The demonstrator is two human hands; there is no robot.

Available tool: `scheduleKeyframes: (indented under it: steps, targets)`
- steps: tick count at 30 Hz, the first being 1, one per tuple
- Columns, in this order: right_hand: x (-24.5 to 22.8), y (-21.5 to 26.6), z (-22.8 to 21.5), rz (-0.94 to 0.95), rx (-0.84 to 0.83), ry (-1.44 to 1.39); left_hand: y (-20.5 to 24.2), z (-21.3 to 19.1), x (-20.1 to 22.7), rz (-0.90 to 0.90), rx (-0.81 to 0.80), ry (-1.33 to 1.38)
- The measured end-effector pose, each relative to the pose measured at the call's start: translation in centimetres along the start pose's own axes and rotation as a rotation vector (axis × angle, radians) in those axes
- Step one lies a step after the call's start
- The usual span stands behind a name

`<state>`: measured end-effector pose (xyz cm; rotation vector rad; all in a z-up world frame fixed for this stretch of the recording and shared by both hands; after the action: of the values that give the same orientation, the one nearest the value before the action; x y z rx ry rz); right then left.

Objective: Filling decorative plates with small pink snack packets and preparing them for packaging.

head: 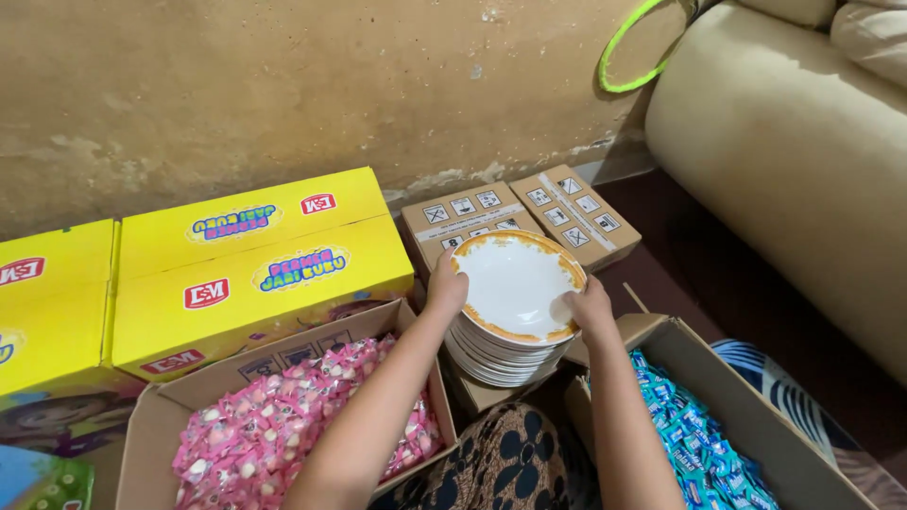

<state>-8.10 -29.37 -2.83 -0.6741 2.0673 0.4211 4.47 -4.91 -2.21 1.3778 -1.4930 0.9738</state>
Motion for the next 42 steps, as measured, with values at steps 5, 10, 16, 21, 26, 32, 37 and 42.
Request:
scheduleKeyframes:
  steps: [5, 10, 16, 21, 26, 32, 37, 42]
  targets:
    - [-0.9, 1.6, 0.0, -0.016, 0.07, -0.117, 1.8, -1.0, 1.7, 0.007, -0.052, 0.009]
    - [-2.3, 5.0, -2.0, 0.045, 0.06, -0.208, 5.4, -2.5, 4.0, -0.008, -0.043, 0.01]
    - [-6.7, 12.3, -4.9, -0.11, -0.029, -0.175, 7.9, -5.7, 1.2, 0.019, 0.062, 0.254]
    - [-10.2, 19.6, -2.4, -0.307, -0.267, -0.429, 14.3, -16.2, -0.5, 0.016, 0.114, 0.55]
    - [-8.4, 26.8, 11.3, -0.112, -0.553, -0.682, 19.1, -26.8, -7.5, -0.126, 0.372, 0.538]
    - [-4.4, 31.5, 23.4, 0.028, -0.728, -0.596, 20.7, -33.8, -14.6, -0.231, 0.519, 0.377]
    - [-2.4, 31.8, 28.3, 0.052, -0.749, -0.441, 22.0, -36.2, -15.1, -0.261, 0.496, 0.33]
    - [4.2, 28.0, 37.8, 0.146, -0.704, -0.39, 17.0, -35.6, -30.1, -0.531, 0.479, -0.087]
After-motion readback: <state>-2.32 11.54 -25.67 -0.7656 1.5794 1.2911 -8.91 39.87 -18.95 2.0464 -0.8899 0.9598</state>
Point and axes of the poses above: each hand's wrist, its own y-axis away from the middle knuckle, its own z-axis out of the palm, x = y × z, the point moved 1 cm from there along -y, towards the middle knuckle, and after that the axes turned 6 degrees about x, right-handed, at the moved point
